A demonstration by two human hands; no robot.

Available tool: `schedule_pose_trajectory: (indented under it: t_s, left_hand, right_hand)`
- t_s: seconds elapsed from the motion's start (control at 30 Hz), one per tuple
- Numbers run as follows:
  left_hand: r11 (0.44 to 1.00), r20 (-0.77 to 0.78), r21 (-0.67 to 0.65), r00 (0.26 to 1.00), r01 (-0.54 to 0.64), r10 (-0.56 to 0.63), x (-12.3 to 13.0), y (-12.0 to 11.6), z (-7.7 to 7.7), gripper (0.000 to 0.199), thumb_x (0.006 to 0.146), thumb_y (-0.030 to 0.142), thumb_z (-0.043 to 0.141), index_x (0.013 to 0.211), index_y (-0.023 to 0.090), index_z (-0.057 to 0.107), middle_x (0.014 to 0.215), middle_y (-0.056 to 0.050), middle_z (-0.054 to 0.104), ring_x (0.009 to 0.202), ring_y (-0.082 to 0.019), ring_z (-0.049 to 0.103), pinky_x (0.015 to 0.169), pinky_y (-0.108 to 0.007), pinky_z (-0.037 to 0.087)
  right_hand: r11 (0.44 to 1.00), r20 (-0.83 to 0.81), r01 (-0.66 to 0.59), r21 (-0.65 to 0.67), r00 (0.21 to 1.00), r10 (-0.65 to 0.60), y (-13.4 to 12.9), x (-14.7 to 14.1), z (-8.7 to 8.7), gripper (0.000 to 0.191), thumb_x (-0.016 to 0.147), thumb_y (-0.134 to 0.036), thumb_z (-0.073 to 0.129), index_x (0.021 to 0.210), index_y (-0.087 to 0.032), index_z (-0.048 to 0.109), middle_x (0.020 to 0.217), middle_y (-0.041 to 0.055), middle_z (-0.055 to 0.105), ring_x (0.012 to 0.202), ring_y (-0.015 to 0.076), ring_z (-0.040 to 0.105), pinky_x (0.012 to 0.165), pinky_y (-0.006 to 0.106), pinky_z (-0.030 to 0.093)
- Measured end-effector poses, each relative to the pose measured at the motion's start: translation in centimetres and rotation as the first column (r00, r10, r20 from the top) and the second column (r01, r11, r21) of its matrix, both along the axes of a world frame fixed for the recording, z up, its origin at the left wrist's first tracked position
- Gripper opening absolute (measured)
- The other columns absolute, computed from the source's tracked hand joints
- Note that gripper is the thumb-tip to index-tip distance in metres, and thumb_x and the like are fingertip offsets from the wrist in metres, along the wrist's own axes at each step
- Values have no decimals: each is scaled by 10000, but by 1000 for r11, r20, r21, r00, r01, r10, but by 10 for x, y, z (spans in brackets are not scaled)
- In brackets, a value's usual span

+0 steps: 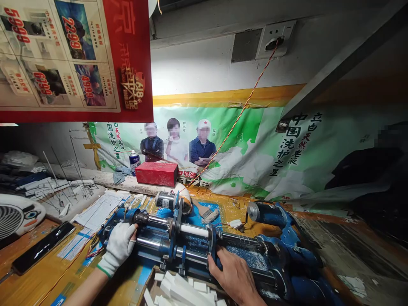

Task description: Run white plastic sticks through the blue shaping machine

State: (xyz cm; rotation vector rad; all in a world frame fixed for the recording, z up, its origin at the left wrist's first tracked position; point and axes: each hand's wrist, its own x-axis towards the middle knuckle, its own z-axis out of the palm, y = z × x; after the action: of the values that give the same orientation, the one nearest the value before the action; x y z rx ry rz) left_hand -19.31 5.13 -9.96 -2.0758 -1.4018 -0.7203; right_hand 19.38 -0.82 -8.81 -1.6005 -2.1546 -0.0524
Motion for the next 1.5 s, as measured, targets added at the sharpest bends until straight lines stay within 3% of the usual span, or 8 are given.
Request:
schedule_pose_trajectory:
  t_s: [0.23, 0.47, 0.63, 0.77, 0.9, 1.0, 1.33, 1.5]
  left_hand:
    - [981, 169, 156, 982, -112, 86, -3, -16, 0, 258, 839, 387, 487, 1039, 231, 536, 946, -49, 609, 898, -215, 575, 820, -364, 472]
    - [945, 179, -73, 936, 319, -302, 162, -23, 62, 394, 787, 301, 560, 1168, 216, 502, 1077, -109, 592, 1067, -260, 522, 997, -478, 330]
    - [689, 580, -496, 792, 529, -191, 226, -28, 76, 150, 818, 222, 463, 797, 183, 606, 779, -73, 611, 848, -221, 572, 900, -450, 388]
    - [213, 856, -291, 154, 933, 493, 225, -55, 60, 246, 752, 349, 622, 937, 196, 567, 908, -43, 634, 843, -198, 616, 777, -356, 487]
    - [428, 513, 49, -391, 902, 764, 227, -59, 56, 290, 749, 230, 657, 1018, 180, 562, 1092, -67, 614, 1017, -183, 602, 890, -334, 492]
    - [581, 457, 75, -546, 810, 702, 232, -51, 63, 229, 780, 168, 614, 1007, 168, 579, 1081, -74, 626, 1039, -174, 598, 907, -309, 506]
    - [647, 524, 138, -610, 750, 595, 235, -39, 60, 279, 813, 302, 589, 1076, 210, 579, 1033, -75, 649, 1011, -190, 616, 860, -329, 550]
    - [490, 550, 89, -453, 867, 702, 220, -53, 59, 339, 766, 285, 644, 1083, 182, 578, 1066, -88, 632, 1008, -183, 614, 914, -325, 502]
  right_hand:
    - [1000, 35, 4, -3, 999, -4, 0, 0, 2, 247, 894, -364, 378, 900, -226, 582, 789, 15, 626, 736, 169, 592, 643, 264, 348]
    - [999, 51, 21, -31, 999, -19, -2, 2, 12, 221, 868, -322, 398, 874, -207, 587, 764, 16, 641, 707, 167, 601, 637, 267, 336]
    - [998, 45, -2, -63, 999, 5, -6, 39, 11, 242, 866, -354, 400, 840, -208, 591, 747, 9, 645, 697, 165, 603, 624, 270, 326]
    - [998, 23, -35, -48, 999, 36, -6, 49, 7, 256, 872, -360, 392, 807, -202, 582, 742, 13, 641, 693, 159, 599, 624, 270, 320]
    - [999, -6, -37, -28, 999, 37, -5, 38, 7, 226, 867, -345, 412, 804, -206, 578, 735, 5, 637, 689, 154, 599, 628, 267, 317]
    - [999, -10, -44, -15, 999, 44, -6, 34, 8, 209, 866, -336, 415, 838, -209, 578, 749, 0, 637, 702, 154, 601, 639, 265, 320]
    - [999, -19, -25, -36, 1000, 25, -5, 18, 12, 198, 865, -338, 417, 899, -222, 574, 788, -4, 636, 727, 160, 597, 642, 264, 327]
    - [1000, -26, -7, -20, 1000, 6, -5, 1, 12, 203, 863, -318, 417, 940, -219, 577, 826, 10, 636, 739, 156, 590, 650, 258, 331]
